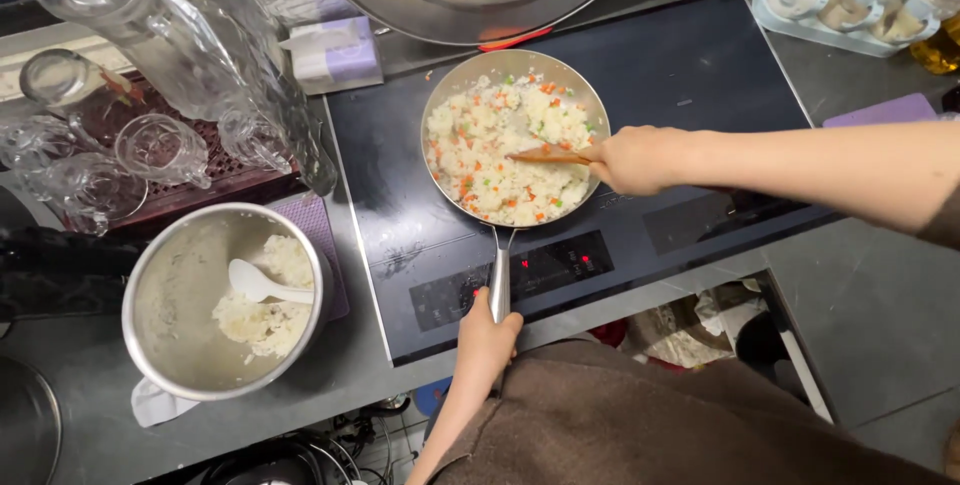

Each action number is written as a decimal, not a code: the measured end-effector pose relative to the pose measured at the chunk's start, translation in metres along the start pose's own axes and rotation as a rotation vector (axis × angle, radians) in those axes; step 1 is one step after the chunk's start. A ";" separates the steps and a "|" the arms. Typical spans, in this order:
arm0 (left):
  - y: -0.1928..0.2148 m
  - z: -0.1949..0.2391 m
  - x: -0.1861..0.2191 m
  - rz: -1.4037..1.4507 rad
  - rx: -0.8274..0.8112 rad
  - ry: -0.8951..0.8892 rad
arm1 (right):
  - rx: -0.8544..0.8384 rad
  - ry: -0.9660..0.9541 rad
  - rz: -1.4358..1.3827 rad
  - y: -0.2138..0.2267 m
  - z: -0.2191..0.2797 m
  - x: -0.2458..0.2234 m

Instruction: Stirring fried rice in a pan on a stovetop using a wooden spatula

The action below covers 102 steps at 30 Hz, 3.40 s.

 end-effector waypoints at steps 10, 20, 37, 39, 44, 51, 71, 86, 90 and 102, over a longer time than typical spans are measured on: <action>0.004 0.003 0.007 -0.035 -0.016 -0.008 | 0.037 0.090 0.241 -0.003 -0.011 -0.016; -0.004 0.003 -0.002 -0.057 -0.033 -0.002 | 0.073 0.084 0.144 -0.006 -0.037 -0.024; -0.005 0.002 -0.004 -0.036 -0.013 -0.016 | 0.068 0.027 0.165 -0.018 -0.010 -0.030; -0.002 0.003 -0.001 -0.034 -0.001 -0.015 | 0.105 0.009 0.122 -0.029 -0.048 -0.031; 0.001 0.008 0.004 -0.007 0.017 -0.014 | 0.104 0.024 0.057 -0.028 -0.031 -0.029; -0.004 0.000 -0.002 -0.042 -0.007 -0.015 | 0.094 -0.049 0.043 -0.020 -0.047 -0.028; -0.003 -0.002 0.002 -0.004 -0.017 -0.012 | -0.011 -0.009 -0.001 -0.036 -0.023 -0.026; -0.001 0.007 0.011 -0.006 -0.088 0.068 | -0.203 -0.210 0.137 0.076 0.072 0.021; -0.003 0.006 0.010 -0.002 -0.079 0.051 | -0.323 -0.283 0.190 0.085 0.079 0.023; -0.011 -0.005 -0.012 -0.046 -0.079 0.024 | -0.602 -0.183 0.264 0.062 0.040 -0.006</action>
Point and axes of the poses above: each hand's wrist, its own z-axis away from the middle knuckle, its own y-axis out of the back of the hand, x = y × z, the point moved 6 cm from there along -z, towards the middle knuckle, and after that the axes turned 10 degrees about -y, right-handed, at the moved point
